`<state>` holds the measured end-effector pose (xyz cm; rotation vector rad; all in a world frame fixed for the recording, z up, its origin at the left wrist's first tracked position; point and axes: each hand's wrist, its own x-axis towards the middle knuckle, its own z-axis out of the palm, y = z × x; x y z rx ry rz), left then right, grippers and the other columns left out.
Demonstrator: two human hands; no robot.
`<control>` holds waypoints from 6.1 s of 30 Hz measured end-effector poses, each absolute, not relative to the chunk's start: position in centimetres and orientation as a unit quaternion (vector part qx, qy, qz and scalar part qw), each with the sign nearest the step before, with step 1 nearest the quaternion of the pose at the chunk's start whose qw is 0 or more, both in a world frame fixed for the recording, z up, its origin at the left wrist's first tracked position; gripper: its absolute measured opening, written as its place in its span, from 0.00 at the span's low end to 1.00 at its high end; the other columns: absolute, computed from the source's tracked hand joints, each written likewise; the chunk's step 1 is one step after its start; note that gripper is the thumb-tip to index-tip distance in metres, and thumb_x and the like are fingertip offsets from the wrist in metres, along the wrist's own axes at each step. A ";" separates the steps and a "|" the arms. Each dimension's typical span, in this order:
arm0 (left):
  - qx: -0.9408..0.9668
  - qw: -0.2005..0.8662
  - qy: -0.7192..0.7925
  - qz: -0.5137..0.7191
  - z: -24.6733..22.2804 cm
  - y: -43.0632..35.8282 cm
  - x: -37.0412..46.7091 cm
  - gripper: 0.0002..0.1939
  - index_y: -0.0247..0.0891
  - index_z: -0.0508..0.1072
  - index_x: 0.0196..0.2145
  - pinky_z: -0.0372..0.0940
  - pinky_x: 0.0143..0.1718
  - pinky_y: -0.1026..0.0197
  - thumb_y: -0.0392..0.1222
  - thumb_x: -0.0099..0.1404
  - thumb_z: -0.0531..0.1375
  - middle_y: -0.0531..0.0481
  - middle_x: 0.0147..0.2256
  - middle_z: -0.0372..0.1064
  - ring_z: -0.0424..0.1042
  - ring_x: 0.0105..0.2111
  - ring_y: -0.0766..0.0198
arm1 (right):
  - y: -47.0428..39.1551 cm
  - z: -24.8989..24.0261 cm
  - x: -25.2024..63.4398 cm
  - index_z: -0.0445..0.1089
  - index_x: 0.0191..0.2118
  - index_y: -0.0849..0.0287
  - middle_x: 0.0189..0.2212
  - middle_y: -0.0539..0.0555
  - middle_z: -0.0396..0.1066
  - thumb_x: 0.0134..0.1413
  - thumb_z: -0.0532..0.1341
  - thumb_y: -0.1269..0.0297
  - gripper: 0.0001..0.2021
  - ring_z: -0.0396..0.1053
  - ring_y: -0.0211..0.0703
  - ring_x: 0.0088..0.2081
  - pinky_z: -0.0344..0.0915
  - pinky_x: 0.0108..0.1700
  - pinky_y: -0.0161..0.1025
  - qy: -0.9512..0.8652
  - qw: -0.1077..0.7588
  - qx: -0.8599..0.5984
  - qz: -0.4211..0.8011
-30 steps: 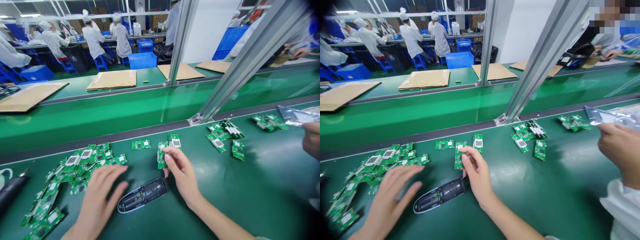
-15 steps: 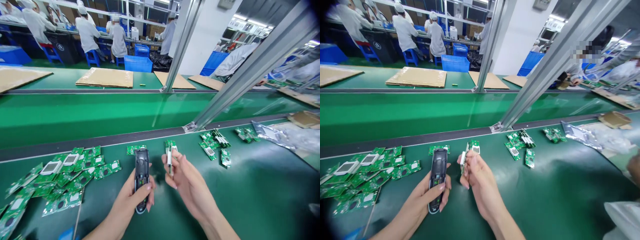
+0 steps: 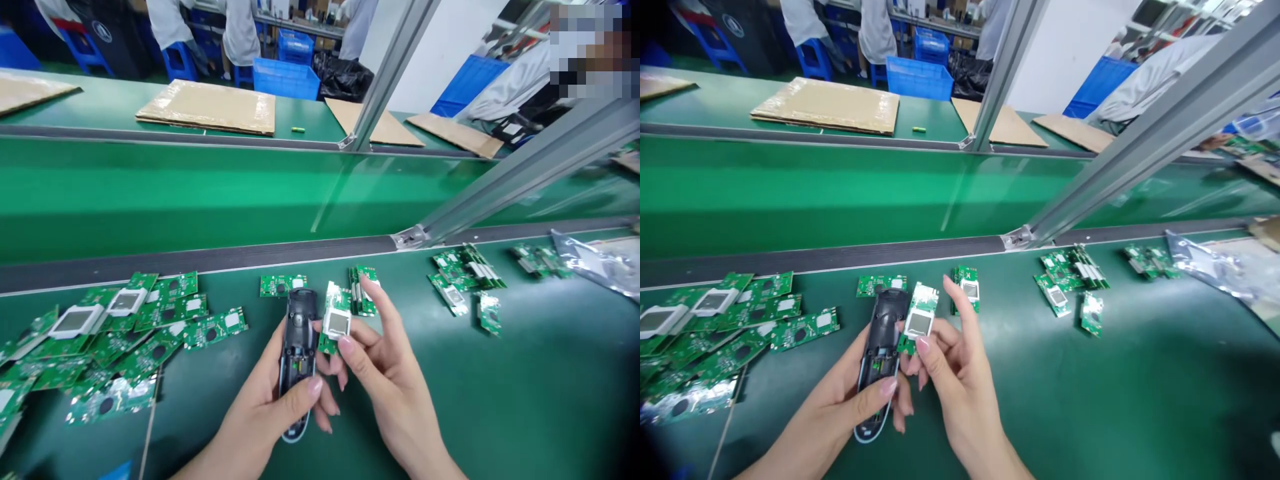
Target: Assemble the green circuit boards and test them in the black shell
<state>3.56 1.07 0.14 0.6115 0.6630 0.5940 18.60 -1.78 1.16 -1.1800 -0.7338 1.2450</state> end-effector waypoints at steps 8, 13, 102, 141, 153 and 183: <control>0.312 0.852 0.338 0.251 0.2 0.7 3.3 0.48 0.39 0.41 0.69 0.60 0.29 0.64 0.48 0.62 0.66 0.54 0.27 0.66 0.64 0.26 0.68 | -2.0 1.1 18.2 0.69 0.47 0.46 0.31 0.45 0.76 0.55 0.66 0.68 0.14 0.70 0.33 0.28 0.68 0.34 0.30 -0.417 0.550 -0.548 0.473; 0.321 0.858 0.291 0.275 -1.0 0.2 3.3 0.46 0.37 0.38 0.69 0.59 0.28 0.63 0.49 0.66 0.62 0.53 0.25 0.67 0.64 0.24 0.67 | -2.2 0.6 18.0 0.73 0.42 0.46 0.33 0.46 0.75 0.50 0.68 0.71 0.14 0.71 0.37 0.34 0.69 0.39 0.33 -0.477 0.531 -0.588 0.380; 0.311 0.810 0.330 0.372 -3.2 1.0 4.1 0.50 0.41 0.36 0.70 0.67 0.19 0.63 0.58 0.63 0.61 0.49 0.33 0.71 0.68 0.20 0.65 | 3.7 0.9 20.1 0.71 0.41 0.58 0.36 0.55 0.73 0.50 0.63 0.61 0.11 0.69 0.48 0.41 0.63 0.46 0.44 -0.462 0.404 -0.750 0.247; 0.320 0.768 0.397 0.386 -2.4 1.5 3.7 0.47 0.36 0.45 0.69 0.66 0.20 0.61 0.58 0.62 0.62 0.46 0.32 0.75 0.67 0.18 0.64 | -2.1 1.4 22.6 0.66 0.51 0.52 0.50 0.57 0.66 0.55 0.66 0.71 0.19 0.66 0.48 0.54 0.68 0.55 0.49 -0.700 0.266 -0.609 0.262; 0.308 0.784 0.380 0.381 -2.2 1.6 3.6 0.44 0.32 0.43 0.69 0.67 0.22 0.61 0.56 0.66 0.58 0.45 0.31 0.74 0.69 0.19 0.64 | -1.2 1.8 24.8 0.68 0.43 0.54 0.58 0.58 0.63 0.55 0.66 0.61 0.11 0.56 0.53 0.64 0.58 0.63 0.56 -0.654 0.249 -0.650 0.297; 0.323 0.793 0.370 0.360 -2.8 2.2 3.5 0.51 0.31 0.48 0.68 0.65 0.19 0.60 0.62 0.59 0.63 0.49 0.20 0.73 0.69 0.16 0.59 | 0.6 -2.6 26.6 0.60 0.61 0.59 0.48 0.62 0.67 0.62 0.55 0.67 0.22 0.65 0.51 0.47 0.66 0.51 0.51 -0.587 0.270 -0.761 -0.069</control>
